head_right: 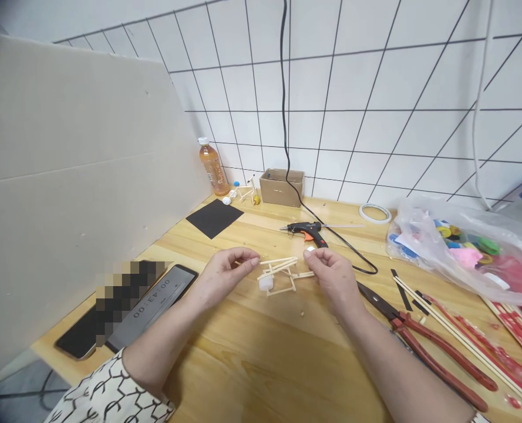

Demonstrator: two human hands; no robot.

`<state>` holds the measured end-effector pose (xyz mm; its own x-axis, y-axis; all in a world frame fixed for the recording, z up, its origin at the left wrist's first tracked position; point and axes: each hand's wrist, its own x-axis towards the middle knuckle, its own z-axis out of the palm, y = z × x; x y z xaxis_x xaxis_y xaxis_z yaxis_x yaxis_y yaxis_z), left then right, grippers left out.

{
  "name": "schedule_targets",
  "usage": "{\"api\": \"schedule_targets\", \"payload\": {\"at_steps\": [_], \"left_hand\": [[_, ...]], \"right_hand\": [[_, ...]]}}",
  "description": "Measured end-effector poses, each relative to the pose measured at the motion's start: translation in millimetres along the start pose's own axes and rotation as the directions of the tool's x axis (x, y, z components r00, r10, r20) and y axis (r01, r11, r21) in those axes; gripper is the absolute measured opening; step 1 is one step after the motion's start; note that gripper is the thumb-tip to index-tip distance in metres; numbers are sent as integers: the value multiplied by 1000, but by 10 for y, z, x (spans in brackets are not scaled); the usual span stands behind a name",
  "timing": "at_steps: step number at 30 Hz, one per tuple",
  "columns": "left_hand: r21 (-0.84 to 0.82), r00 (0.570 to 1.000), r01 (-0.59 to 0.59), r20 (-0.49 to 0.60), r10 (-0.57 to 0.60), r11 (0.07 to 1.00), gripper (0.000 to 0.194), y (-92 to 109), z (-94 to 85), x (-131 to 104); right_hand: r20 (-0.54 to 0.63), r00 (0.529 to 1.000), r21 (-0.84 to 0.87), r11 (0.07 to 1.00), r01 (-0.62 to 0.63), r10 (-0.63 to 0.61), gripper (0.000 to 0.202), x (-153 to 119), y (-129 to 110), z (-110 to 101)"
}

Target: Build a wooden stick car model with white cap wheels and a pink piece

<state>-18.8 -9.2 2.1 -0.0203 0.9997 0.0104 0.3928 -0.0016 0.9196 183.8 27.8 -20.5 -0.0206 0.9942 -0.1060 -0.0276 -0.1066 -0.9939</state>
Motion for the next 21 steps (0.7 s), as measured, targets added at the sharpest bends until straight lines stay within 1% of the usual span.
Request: {"api": "schedule_targets", "payload": {"at_steps": [4, 8, 11, 16, 21], "left_hand": [[-48, 998, 27, 52, -25, 998, 26, -23, -3, 24], [-93, 997, 36, 78, -29, 995, 29, -84, -16, 75], [-131, 994, 65, 98, -52, 989, 29, -91, -26, 94], [-117, 989, 93, 123, -78, 989, 30, -83, -20, 93], [-118, 988, 72, 141, -55, 990, 27, -89, -4, 96]], "right_hand": [[50, 998, -52, 998, -33, 35, 38, 33, -6, 3], [63, 996, -57, 997, -56, 60, 39, 32, -31, 50], [65, 995, -54, 996, -67, 70, 40, 29, -56, 75], [65, 996, -82, 995, -61, 66, 39, 32, -54, 72], [69, 996, -108, 993, -42, 50, 38, 43, -40, 65]]}}
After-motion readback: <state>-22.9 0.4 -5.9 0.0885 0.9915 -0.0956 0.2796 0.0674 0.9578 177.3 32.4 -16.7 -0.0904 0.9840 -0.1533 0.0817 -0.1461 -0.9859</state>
